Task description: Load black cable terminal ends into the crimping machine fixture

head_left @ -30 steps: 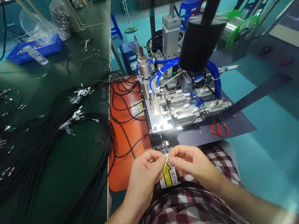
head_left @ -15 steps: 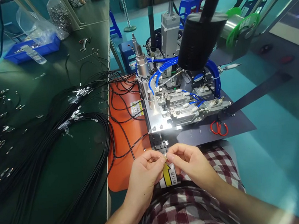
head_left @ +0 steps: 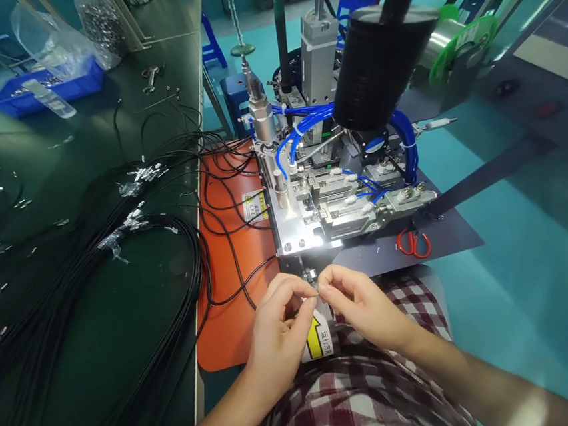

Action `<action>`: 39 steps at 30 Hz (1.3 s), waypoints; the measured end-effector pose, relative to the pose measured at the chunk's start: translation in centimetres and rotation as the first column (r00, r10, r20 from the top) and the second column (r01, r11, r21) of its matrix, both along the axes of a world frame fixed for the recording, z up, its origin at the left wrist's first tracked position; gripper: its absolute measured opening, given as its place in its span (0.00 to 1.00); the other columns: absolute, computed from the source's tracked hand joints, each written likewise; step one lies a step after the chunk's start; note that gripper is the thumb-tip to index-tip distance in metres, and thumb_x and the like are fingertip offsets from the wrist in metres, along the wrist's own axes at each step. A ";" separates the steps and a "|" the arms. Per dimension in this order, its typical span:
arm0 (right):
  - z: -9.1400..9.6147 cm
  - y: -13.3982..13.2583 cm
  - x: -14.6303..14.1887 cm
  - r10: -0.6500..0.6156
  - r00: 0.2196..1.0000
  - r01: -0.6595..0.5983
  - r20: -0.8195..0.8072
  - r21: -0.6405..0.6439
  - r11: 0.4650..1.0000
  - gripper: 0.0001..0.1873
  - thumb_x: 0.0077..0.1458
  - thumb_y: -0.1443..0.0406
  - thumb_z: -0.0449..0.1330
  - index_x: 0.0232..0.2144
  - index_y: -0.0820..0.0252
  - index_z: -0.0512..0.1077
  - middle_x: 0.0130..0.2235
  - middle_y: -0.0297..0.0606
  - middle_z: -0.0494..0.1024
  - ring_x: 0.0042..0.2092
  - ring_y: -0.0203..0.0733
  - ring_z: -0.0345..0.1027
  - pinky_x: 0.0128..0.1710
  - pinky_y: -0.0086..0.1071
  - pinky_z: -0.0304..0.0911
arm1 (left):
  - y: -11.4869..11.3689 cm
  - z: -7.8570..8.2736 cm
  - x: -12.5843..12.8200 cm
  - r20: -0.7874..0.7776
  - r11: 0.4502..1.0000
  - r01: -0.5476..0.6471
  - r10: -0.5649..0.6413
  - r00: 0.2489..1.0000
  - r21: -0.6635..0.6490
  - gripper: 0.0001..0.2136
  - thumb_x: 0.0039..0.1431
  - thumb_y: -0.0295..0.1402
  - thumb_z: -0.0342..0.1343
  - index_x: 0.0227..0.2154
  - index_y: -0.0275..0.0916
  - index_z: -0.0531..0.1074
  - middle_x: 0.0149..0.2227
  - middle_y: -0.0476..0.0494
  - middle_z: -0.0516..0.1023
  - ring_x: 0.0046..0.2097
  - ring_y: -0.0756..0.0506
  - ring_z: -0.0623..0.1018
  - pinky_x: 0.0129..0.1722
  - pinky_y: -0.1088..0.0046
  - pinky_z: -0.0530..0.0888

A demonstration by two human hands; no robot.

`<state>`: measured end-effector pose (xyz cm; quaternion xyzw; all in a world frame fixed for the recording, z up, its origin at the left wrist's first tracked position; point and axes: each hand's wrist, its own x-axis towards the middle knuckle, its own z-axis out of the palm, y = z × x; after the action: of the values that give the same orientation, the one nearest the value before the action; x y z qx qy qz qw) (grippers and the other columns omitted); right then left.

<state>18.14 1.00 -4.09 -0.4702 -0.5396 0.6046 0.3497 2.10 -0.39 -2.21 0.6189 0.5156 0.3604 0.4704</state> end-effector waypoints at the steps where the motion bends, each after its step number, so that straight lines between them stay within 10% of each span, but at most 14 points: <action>1: 0.0 0.2 0.1 0.006 1.000 -0.006 0.005 0.005 1.000 0.09 0.61 0.63 0.53 0.28 0.58 0.63 0.26 0.28 0.61 0.29 0.35 0.54 0.29 0.30 0.53 | 0.2 -0.1 -0.1 -0.030 1.000 0.023 -0.022 0.999 0.006 0.03 0.61 0.29 0.52 0.32 0.40 0.69 0.35 0.49 0.67 0.33 0.51 0.67 0.30 0.77 0.65; 12: -1.0 2.5 0.5 -0.012 1.000 0.012 -0.001 -0.030 0.999 0.12 0.59 0.60 0.53 0.26 0.58 0.62 0.23 0.27 0.60 0.25 0.34 0.53 0.26 0.30 0.51 | 2.3 -0.9 0.2 -0.414 0.940 0.120 0.025 0.910 0.320 0.07 0.64 0.26 0.46 0.35 0.39 0.69 0.34 0.45 0.69 0.38 0.47 0.71 0.38 0.71 0.70; 39: -1.4 2.0 0.7 -0.008 0.997 0.018 0.072 -0.135 0.991 0.13 0.59 0.56 0.54 0.27 0.58 0.64 0.23 0.27 0.60 0.24 0.34 0.51 0.23 0.29 0.50 | 2.7 -1.2 -2.3 -0.463 0.896 0.342 -0.184 0.867 0.283 0.13 0.62 0.22 0.47 0.44 0.37 0.73 0.37 0.42 0.71 0.38 0.48 0.74 0.37 0.74 0.74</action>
<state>18.80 3.00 -5.53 -0.5177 -0.5064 0.6203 0.3013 -0.15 2.29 -3.46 0.8224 0.4405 0.2357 0.2722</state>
